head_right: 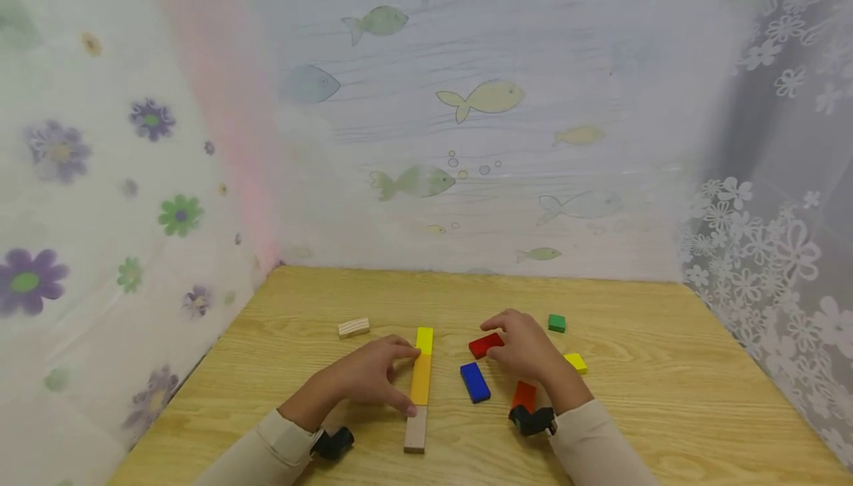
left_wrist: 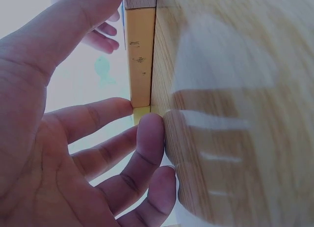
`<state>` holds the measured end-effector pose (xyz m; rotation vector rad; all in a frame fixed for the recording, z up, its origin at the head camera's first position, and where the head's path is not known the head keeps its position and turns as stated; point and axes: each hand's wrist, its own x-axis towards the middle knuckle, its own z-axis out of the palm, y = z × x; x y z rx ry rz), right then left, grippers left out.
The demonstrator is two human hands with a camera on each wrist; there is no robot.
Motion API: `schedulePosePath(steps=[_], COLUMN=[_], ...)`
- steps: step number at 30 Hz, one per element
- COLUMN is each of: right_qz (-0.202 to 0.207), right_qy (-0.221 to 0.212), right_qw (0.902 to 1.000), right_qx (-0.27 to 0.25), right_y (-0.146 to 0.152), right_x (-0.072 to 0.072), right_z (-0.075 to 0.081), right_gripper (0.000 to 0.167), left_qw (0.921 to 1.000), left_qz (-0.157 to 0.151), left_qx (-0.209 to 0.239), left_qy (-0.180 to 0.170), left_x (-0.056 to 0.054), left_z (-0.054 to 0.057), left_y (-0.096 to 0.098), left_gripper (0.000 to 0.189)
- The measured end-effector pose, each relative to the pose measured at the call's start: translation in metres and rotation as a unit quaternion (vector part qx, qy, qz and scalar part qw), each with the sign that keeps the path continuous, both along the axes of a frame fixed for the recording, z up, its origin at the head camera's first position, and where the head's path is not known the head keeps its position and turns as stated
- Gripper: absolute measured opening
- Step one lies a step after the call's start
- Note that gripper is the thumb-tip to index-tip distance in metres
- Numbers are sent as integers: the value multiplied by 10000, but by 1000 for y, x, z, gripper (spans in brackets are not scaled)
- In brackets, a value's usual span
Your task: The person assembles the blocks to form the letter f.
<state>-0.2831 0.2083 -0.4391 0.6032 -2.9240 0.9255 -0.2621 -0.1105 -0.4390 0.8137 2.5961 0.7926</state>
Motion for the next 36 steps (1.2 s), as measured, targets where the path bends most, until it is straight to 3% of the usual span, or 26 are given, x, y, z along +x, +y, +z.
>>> schedulePosePath(steps=[15, 36], right_qz=[-451, -595], right_qy=[-635, -715], right_qw=[9969, 9946], right_qx=[72, 454], right_y=[4, 3], right_x=[4, 3], right_z=[2, 2], right_gripper=[40, 38], left_qw=[10000, 9999], left_qz=[34, 14], left_qx=[-38, -118], left_qy=[25, 110], left_x=[1, 0], left_z=[0, -1], left_y=[0, -1], left_gripper=[97, 98])
